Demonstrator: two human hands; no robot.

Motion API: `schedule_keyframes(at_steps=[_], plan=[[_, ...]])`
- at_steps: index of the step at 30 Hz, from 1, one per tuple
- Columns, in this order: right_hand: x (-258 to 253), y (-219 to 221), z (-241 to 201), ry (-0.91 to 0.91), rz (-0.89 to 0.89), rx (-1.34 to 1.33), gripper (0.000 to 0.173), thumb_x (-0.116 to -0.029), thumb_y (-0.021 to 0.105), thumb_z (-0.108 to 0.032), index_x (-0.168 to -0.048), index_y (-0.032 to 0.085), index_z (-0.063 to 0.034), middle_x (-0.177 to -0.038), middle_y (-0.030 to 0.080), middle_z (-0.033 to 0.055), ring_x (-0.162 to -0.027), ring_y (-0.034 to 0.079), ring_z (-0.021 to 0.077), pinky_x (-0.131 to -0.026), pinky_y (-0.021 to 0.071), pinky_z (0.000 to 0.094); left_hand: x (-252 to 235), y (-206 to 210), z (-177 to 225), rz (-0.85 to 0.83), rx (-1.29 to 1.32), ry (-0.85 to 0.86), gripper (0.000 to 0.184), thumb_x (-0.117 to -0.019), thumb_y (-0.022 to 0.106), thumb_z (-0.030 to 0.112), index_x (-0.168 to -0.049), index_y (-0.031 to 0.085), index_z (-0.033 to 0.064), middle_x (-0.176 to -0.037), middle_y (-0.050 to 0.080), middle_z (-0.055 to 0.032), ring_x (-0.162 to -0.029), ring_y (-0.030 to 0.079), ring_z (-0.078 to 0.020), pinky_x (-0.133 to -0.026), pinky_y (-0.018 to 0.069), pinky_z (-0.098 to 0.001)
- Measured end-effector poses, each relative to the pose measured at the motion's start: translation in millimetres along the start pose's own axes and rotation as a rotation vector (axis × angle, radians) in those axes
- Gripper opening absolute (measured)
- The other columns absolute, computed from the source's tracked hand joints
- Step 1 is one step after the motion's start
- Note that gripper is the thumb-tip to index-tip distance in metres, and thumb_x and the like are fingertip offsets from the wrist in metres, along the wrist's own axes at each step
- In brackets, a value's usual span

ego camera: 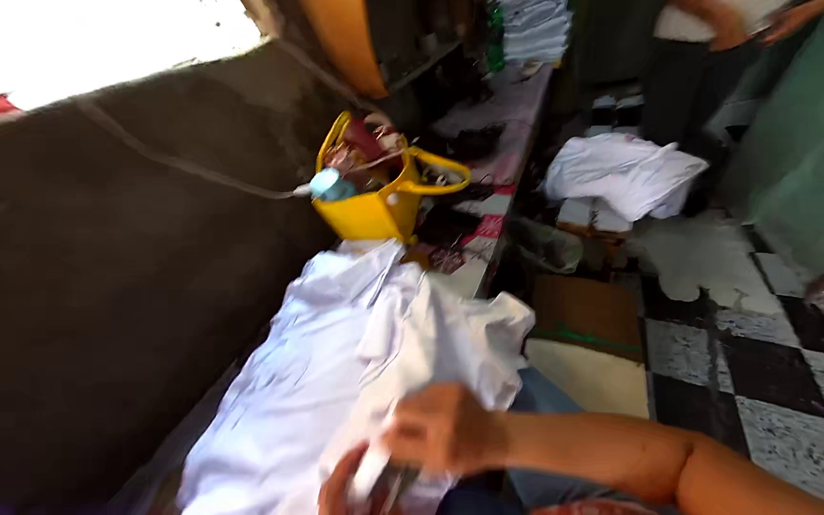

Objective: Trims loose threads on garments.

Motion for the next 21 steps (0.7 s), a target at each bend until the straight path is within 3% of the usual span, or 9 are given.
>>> schedule_keyframes(at_steps=[2,3,5,7,9,11,14,17,21], plan=[[-7,-4,30,0.075,-0.012,0.087,0.010,-0.0885,0.067,-0.012,-0.083,0.075,-0.0082,-0.076,0.068,0.0103,-0.056,0.063,0.0200,-0.046,0.0502,0.0323,-10,-11,2,0.116,-0.058,0.023,0.029,-0.0861,0.064,0.000,-0.111,0.060,-0.0147,-0.109,0.070,-0.0179,-0.096,0.067,-0.0035,-0.084,0.0546,-0.0170],[-6,-4,46,0.143,-0.020,0.093,0.008,-0.0850,0.069,-0.010,-0.082,0.075,-0.0067,-0.077,0.068,0.0124,-0.055,0.063,0.0219,-0.044,0.0500,0.0349,-11,-16,3,0.176,-0.082,0.021,0.029,-0.0848,0.062,-0.001,-0.110,0.058,-0.0147,-0.109,0.069,-0.0194,-0.086,0.065,-0.0021,-0.073,0.0525,-0.0149],[1,0,67,0.270,-0.045,0.020,0.007,-0.0815,0.073,-0.012,-0.080,0.073,-0.0052,-0.085,0.068,0.0139,-0.059,0.063,0.0216,-0.046,0.0502,0.0366,-8,-23,0,0.252,-0.152,0.009,0.024,-0.0842,0.060,0.002,-0.104,0.057,-0.0106,-0.107,0.061,-0.0180,-0.079,0.059,-0.0021,-0.065,0.0477,-0.0120],[7,5,65,0.284,-0.076,-0.131,0.014,-0.0832,0.074,-0.014,-0.076,0.070,-0.0021,-0.095,0.068,0.0147,-0.062,0.059,0.0163,-0.051,0.0488,0.0307,-4,-30,-4,0.320,-0.155,0.029,0.016,-0.0839,0.062,0.002,-0.097,0.060,-0.0062,-0.100,0.062,-0.0142,-0.086,0.060,-0.0052,-0.072,0.0490,-0.0129],[8,11,48,0.179,-0.106,-0.257,0.018,-0.0856,0.068,-0.013,-0.072,0.062,-0.0025,-0.100,0.073,0.0152,-0.063,0.060,0.0126,-0.052,0.0462,0.0250,1,-35,-10,0.367,-0.075,0.035,0.015,-0.0876,0.062,0.002,-0.101,0.059,-0.0020,-0.103,0.066,-0.0093,-0.102,0.064,-0.0062,-0.086,0.0521,-0.0179],[8,18,36,0.107,-0.163,-0.387,0.015,-0.0893,0.065,-0.010,-0.077,0.063,-0.0022,-0.101,0.076,0.0140,-0.073,0.067,0.0102,-0.060,0.0502,0.0211,6,-35,-16,0.397,0.040,0.026,0.017,-0.0902,0.061,0.000,-0.107,0.057,0.0015,-0.106,0.069,-0.0042,-0.107,0.066,-0.0050,-0.091,0.0544,-0.0216],[8,30,43,0.243,-0.228,-0.560,0.012,-0.0926,0.067,-0.011,-0.089,0.071,0.0007,-0.093,0.075,0.0084,-0.081,0.067,0.0013,-0.071,0.0532,0.0147,5,-31,-24,0.384,0.135,-0.041,0.019,-0.0881,0.060,-0.006,-0.107,0.057,-0.0055,-0.099,0.071,-0.0049,-0.094,0.067,-0.0022,-0.085,0.0554,-0.0198],[6,38,72,0.562,-0.221,-0.577,0.010,-0.0883,0.070,-0.008,-0.083,0.063,-0.0037,-0.075,0.061,-0.0046,-0.063,0.051,-0.0072,-0.057,0.0432,0.0102,0,-23,-44,0.252,0.313,-0.316,0.028,-0.0841,0.051,-0.009,-0.112,0.048,-0.0077,-0.085,0.069,0.0023,-0.076,0.064,0.0029,-0.069,0.0528,-0.0156],[12,58,89,0.743,-0.269,-0.614,0.016,-0.0890,0.071,-0.006,-0.082,0.058,-0.0092,-0.063,0.048,-0.0082,-0.053,0.043,-0.0041,-0.051,0.0374,0.0124,0,-10,-60,0.139,0.594,-0.496,0.024,-0.0874,0.044,-0.008,-0.108,0.049,0.0020,-0.083,0.067,0.0072,-0.074,0.064,0.0016,-0.066,0.0534,-0.0169]])
Point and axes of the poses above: each hand's wrist, its own x-axis away from the middle knuckle, its own y-axis out of the palm, z = x × y, the point moved 10 cm from there along -x, towards the middle knuckle
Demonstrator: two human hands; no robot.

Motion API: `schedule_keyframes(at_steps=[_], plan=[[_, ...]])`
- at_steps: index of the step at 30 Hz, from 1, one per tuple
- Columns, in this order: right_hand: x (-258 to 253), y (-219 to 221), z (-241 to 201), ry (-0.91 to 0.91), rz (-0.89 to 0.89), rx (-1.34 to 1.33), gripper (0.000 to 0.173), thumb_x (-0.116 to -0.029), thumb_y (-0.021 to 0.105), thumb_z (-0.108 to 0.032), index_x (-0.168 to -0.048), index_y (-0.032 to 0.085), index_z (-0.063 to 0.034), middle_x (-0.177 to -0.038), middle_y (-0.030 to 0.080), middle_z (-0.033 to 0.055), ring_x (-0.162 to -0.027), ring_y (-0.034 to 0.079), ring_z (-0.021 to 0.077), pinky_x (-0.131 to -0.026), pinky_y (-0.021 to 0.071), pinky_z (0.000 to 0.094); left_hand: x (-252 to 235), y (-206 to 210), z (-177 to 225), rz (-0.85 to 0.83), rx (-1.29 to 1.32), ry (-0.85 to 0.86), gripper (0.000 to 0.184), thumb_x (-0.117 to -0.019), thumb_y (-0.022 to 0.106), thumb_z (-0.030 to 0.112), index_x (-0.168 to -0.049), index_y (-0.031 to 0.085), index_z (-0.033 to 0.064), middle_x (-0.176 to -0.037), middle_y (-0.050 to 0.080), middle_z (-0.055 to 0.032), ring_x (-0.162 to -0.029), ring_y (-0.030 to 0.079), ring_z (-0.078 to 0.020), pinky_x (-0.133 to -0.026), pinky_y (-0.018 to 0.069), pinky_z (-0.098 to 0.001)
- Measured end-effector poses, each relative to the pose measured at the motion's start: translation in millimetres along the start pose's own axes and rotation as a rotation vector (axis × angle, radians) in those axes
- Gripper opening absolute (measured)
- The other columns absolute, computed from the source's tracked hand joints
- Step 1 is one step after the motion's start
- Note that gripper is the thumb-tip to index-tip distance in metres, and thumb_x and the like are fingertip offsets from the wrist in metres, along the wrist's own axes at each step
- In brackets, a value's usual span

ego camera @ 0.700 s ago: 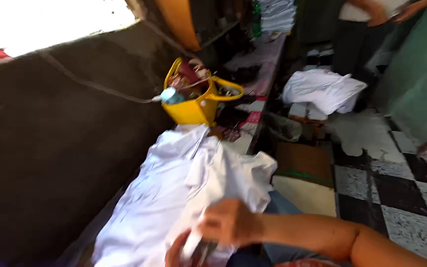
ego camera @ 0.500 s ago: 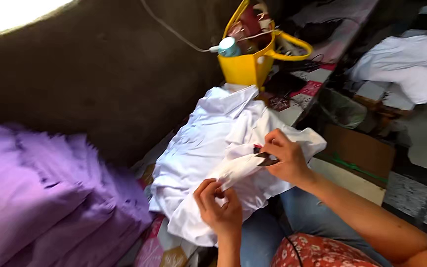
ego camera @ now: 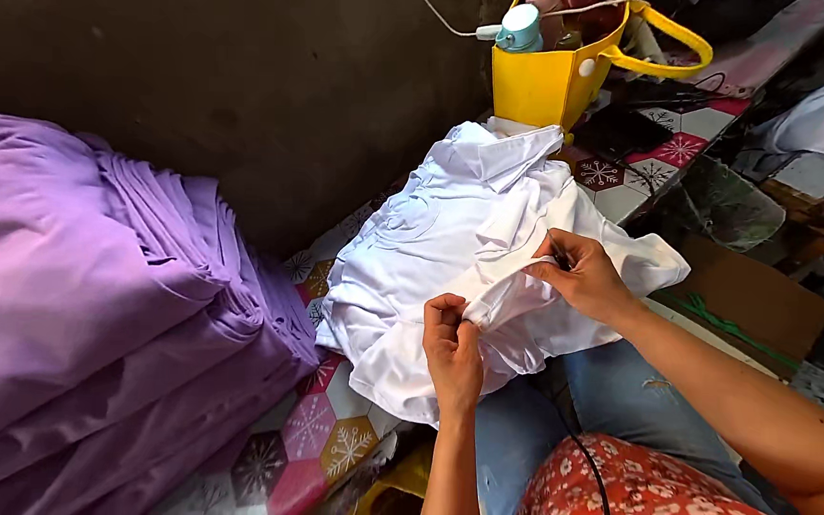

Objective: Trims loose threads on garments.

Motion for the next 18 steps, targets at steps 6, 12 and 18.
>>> schedule_keyframes(at_steps=[6,12,18], plan=[[19,-8,-23,-0.257,0.102,0.068,0.014,-0.0896,0.071,-0.009,-0.102,0.068,-0.0017,-0.090,0.070,-0.0019,-0.072,0.058,-0.0059,-0.064,0.0483,0.0102,20,2,23,0.060,-0.404,0.312,0.015,-0.0856,0.072,0.005,-0.097,0.071,-0.0049,-0.086,0.067,-0.0056,-0.079,0.061,-0.0016,-0.069,0.0494,-0.0146],[75,5,-54,-0.773,0.081,0.329,0.011,-0.1030,0.059,-0.013,-0.108,0.067,-0.0069,-0.101,0.070,0.0110,-0.090,0.067,0.0116,-0.077,0.0529,0.0176,29,-21,19,0.314,-0.239,0.168,0.007,-0.0910,0.064,-0.002,-0.098,0.063,-0.0022,-0.058,0.056,0.0118,-0.047,0.048,0.0093,-0.045,0.0416,-0.0090],[101,19,-34,-0.824,0.035,0.376,0.012,-0.1034,0.058,-0.014,-0.107,0.068,-0.0082,-0.100,0.072,0.0112,-0.079,0.066,0.0157,-0.068,0.0515,0.0229,48,7,-15,0.283,0.433,-0.203,0.033,-0.1051,0.032,0.008,-0.116,0.062,0.0012,-0.092,0.075,-0.0014,-0.083,0.074,-0.0103,-0.080,0.0617,-0.0289]])
Point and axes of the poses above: each hand's wrist, its own x-axis away from the middle knuckle, its own y-axis out of the palm, z = x × y, the point moved 10 cm from there along -x, towards the middle knuckle
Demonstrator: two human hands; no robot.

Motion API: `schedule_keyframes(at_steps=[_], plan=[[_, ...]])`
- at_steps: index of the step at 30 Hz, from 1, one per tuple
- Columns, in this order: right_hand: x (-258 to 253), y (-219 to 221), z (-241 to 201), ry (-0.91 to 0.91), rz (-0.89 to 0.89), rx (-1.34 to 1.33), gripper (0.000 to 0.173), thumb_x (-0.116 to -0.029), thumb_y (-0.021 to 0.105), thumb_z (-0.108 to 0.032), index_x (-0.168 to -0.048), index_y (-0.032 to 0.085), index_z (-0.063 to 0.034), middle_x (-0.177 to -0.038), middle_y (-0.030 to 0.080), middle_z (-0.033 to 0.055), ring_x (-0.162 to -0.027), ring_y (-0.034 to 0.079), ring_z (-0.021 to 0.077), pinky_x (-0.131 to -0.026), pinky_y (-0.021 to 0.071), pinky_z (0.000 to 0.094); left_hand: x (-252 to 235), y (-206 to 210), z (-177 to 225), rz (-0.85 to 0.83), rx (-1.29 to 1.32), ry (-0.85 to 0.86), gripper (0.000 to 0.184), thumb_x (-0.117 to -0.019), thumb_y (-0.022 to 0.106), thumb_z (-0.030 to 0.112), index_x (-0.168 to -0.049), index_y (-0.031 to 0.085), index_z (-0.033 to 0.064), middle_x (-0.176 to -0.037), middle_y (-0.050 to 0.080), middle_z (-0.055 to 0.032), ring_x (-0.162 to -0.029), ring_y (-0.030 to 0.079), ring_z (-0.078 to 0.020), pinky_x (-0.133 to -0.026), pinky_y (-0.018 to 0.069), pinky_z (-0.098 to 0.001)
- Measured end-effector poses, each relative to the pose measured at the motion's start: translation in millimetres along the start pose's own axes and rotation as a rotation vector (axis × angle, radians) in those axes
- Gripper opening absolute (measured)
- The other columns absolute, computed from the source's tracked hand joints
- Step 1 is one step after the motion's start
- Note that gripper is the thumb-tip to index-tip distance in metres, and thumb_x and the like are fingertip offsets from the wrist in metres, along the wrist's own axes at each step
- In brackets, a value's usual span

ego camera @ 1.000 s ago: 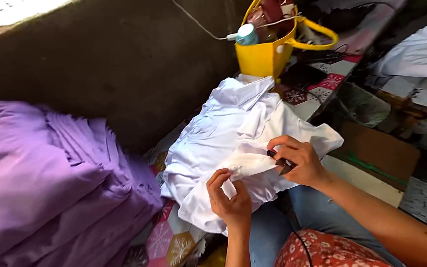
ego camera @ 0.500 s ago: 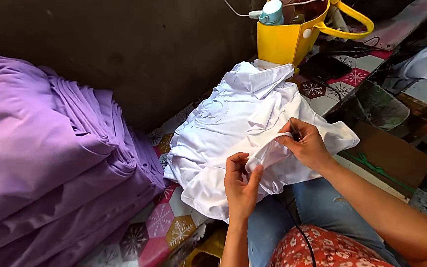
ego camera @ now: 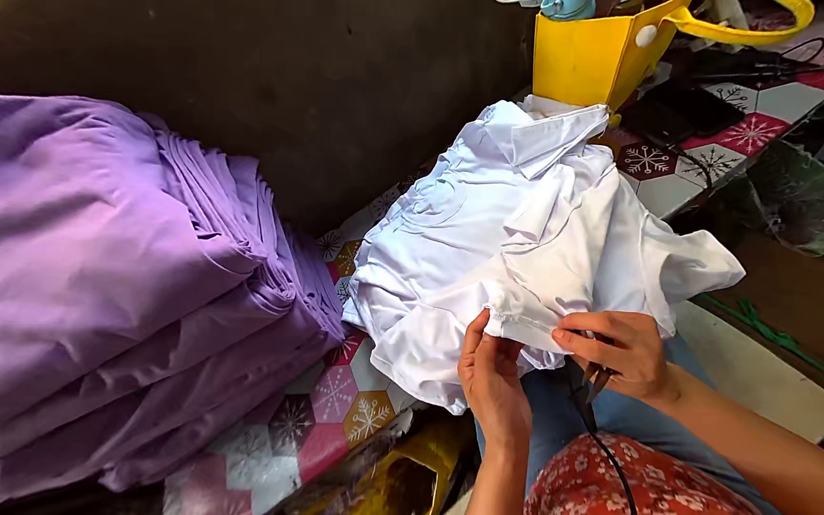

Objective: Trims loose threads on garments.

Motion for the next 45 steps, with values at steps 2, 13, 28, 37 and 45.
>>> schedule_keyframes(at_steps=[2,13,28,37,45], plan=[[6,7,-2,0.011,-0.045,-0.009,0.013,-0.1018,0.058,-0.014,-0.106,0.069,-0.0088,-0.099,0.073,0.0115,-0.076,0.067,0.0172,-0.064,0.0514,0.0254,4,-1,1,0.041,0.047,0.023,0.027,-0.1038,0.040,0.009,-0.115,0.062,0.0002,-0.092,0.074,-0.0028,-0.082,0.073,-0.0097,-0.078,0.0610,-0.0268],[-37,12,12,0.293,-0.143,-0.052,0.057,-0.1076,0.040,-0.052,-0.100,0.068,-0.0026,-0.079,0.064,0.0087,-0.061,0.059,0.0132,-0.050,0.0444,0.0262,20,3,2,0.167,0.054,-0.095,0.022,-0.1014,0.045,-0.008,-0.114,0.062,-0.0010,-0.084,0.073,-0.0041,-0.072,0.072,-0.0092,-0.070,0.0618,-0.0237],[-32,16,26,0.391,-0.043,-0.245,0.033,-0.1037,0.058,-0.027,-0.090,0.072,-0.0007,-0.073,0.067,0.0060,-0.063,0.059,0.0055,-0.057,0.0465,0.0194,18,4,-5,0.123,0.011,-0.116,0.025,-0.1001,0.046,-0.010,-0.120,0.058,-0.0020,-0.088,0.073,-0.0031,-0.077,0.073,-0.0096,-0.077,0.0622,-0.0260],[-24,7,20,0.323,-0.060,-0.078,0.043,-0.1035,0.059,-0.038,-0.102,0.072,0.0024,-0.074,0.065,0.0095,-0.060,0.057,0.0115,-0.053,0.0446,0.0224,19,15,-3,0.099,0.082,-0.116,0.030,-0.0987,0.045,-0.013,-0.126,0.053,-0.0044,-0.086,0.073,-0.0040,-0.078,0.074,-0.0120,-0.080,0.0631,-0.0285],[-15,8,29,0.437,-0.017,-0.199,0.036,-0.1046,0.058,-0.031,-0.095,0.071,0.0016,-0.078,0.069,0.0086,-0.066,0.062,0.0062,-0.060,0.0498,0.0184,17,16,1,0.039,0.013,-0.034,0.036,-0.0969,0.044,-0.014,-0.131,0.049,-0.0029,-0.097,0.074,-0.0056,-0.087,0.075,-0.0127,-0.085,0.0618,-0.0298]])
Point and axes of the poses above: each hand's wrist, its own x-axis away from the middle knuckle, its own y-axis out of the palm, z = x × y, the point moved 10 cm from there along -x, towards the middle knuckle
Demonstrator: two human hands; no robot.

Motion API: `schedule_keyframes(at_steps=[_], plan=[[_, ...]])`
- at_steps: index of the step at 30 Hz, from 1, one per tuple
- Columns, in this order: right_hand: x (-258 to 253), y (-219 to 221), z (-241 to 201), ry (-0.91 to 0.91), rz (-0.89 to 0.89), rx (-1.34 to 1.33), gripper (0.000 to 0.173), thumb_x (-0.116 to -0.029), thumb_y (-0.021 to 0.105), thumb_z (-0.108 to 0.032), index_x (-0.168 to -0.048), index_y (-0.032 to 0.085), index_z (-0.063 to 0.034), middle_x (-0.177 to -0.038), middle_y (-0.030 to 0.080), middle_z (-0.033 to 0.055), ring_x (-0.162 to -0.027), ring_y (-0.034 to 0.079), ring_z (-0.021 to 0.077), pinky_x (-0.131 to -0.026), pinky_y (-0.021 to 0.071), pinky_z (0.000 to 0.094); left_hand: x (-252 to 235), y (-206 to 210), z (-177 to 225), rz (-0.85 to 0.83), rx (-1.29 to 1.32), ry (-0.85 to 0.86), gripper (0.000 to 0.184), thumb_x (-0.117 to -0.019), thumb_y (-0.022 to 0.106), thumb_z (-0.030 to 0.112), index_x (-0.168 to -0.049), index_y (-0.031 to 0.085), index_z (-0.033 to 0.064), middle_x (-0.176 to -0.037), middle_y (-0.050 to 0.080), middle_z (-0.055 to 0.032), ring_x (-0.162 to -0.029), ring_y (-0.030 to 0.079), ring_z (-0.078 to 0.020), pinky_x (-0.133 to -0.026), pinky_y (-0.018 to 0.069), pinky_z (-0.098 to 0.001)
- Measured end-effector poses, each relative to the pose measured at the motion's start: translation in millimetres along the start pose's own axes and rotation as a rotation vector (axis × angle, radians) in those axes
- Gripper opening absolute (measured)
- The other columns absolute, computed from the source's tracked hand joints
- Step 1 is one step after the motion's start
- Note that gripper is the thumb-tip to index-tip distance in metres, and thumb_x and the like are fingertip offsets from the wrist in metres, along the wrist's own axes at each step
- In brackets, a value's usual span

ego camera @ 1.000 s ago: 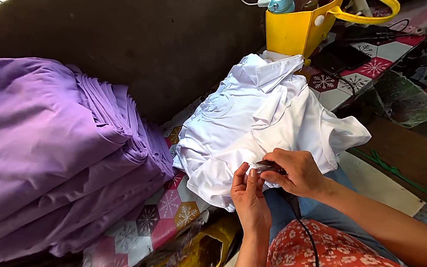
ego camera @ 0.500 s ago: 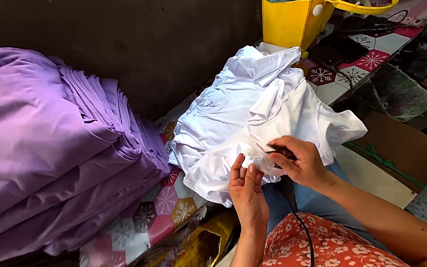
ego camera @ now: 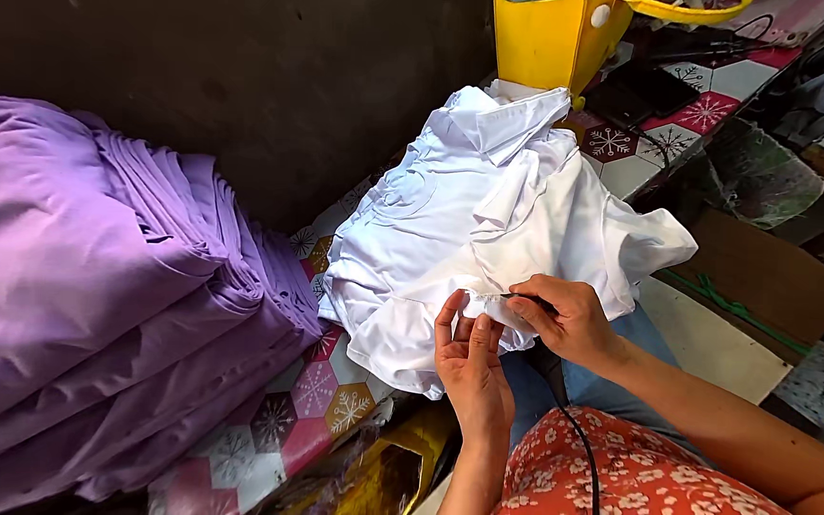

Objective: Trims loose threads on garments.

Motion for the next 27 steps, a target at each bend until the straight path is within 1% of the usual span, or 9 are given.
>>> schedule_keyframes(at_steps=[3,6,8,11,13,17,20,22,27], plan=[[5,4,-7,-0.099,-0.076,0.085,0.055,-0.0966,0.065,-0.052,-0.112,0.068,0.0006,-0.097,0.073,0.0118,-0.073,0.066,0.0119,-0.057,0.0515,0.0254,-2,4,14,-0.089,-0.173,0.187,0.044,-0.0890,0.052,-0.016,-0.133,0.051,-0.0109,-0.108,0.073,-0.0060,-0.093,0.072,-0.0092,-0.087,0.0598,-0.0265],[1,7,-3,-0.084,-0.126,0.055,0.016,-0.0924,0.066,-0.016,-0.099,0.074,-0.0035,-0.099,0.075,0.0110,-0.079,0.072,0.0153,-0.060,0.0556,0.0291,-8,7,34,-0.091,-0.562,0.526,0.032,-0.0833,0.064,-0.015,-0.115,0.062,-0.0177,-0.100,0.076,-0.0076,-0.088,0.072,-0.0037,-0.083,0.0601,-0.0205],[-10,-1,9,0.042,-0.176,-0.119,0.018,-0.0970,0.064,-0.017,-0.095,0.075,-0.0018,-0.092,0.073,0.0054,-0.080,0.066,0.0038,-0.069,0.0539,0.0190,-20,2,37,-0.087,-0.794,0.643,0.014,-0.0871,0.068,-0.004,-0.099,0.072,-0.0099,-0.095,0.074,-0.0096,-0.089,0.069,-0.0033,-0.083,0.0564,-0.0177],[-29,-3,29,0.236,-0.282,-0.267,0.024,-0.0988,0.062,-0.021,-0.080,0.064,-0.0064,-0.067,0.053,-0.0083,-0.060,0.045,-0.0082,-0.057,0.0370,0.0102,-35,2,31,-0.253,-0.732,0.445,0.014,-0.0976,0.058,0.008,-0.090,0.069,0.0041,-0.107,0.060,0.0003,-0.105,0.056,-0.0026,-0.092,0.0480,-0.0176],[-32,4,44,0.354,-0.332,-0.340,0.027,-0.0998,0.060,-0.018,-0.074,0.058,-0.0116,-0.059,0.045,-0.0122,-0.054,0.042,-0.0083,-0.052,0.0347,0.0107,-42,1,22,-0.305,-0.497,0.217,0.020,-0.1024,0.048,0.004,-0.092,0.064,0.0091,-0.092,0.068,0.0077,-0.090,0.064,0.0004,-0.084,0.0549,-0.0209],[-31,14,61,0.469,-0.360,-0.285,0.027,-0.1018,0.061,-0.020,-0.077,0.060,-0.0110,-0.059,0.047,-0.0096,-0.054,0.044,-0.0046,-0.053,0.0370,0.0143,-47,3,10,-0.320,-0.362,0.015,0.023,-0.1041,0.041,0.003,-0.093,0.059,0.0083,-0.079,0.065,0.0045,-0.076,0.064,-0.0031,-0.078,0.0558,-0.0234],[-35,-5,49,0.306,-0.202,0.000,0.030,-0.0958,0.069,-0.037,-0.098,0.068,-0.0069,-0.079,0.058,-0.0009,-0.062,0.049,0.0051,-0.056,0.0426,0.0250,-46,6,10,-0.332,-0.376,0.029,0.022,-0.1035,0.043,0.003,-0.090,0.059,0.0087,-0.077,0.063,0.0051,-0.075,0.063,-0.0022,-0.075,0.0552,-0.0218],[-38,-20,23,0.107,-0.075,0.049,0.037,-0.0964,0.069,-0.038,-0.108,0.069,-0.0032,-0.095,0.062,0.0048,-0.068,0.051,0.0038,-0.057,0.0437,0.0195,-45,8,12,-0.340,-0.380,0.044,0.021,-0.1034,0.044,0.003,-0.091,0.059,0.0090,-0.078,0.063,0.0056,-0.075,0.063,-0.0019,-0.075,0.0551,-0.0213],[-31,-3,-13,0.014,-0.098,-0.037,0.020,-0.0972,0.067,-0.020,-0.093,0.076,-0.0031,-0.085,0.068,0.0047,-0.071,0.059,0.0011,-0.063,0.0484,0.0133,-38,17,18,-0.393,-0.463,0.150,0.017,-0.1025,0.048,0.002,-0.093,0.061,0.0067,-0.077,0.064,0.0083,-0.073,0.063,0.0012,-0.070,0.0542,-0.0174]])
Point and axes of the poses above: each hand's wrist, its own x-axis away from the middle knuckle, its own y-axis out of the palm, z = x × y, the point moved 10 cm from there along -x, towards the middle knuckle
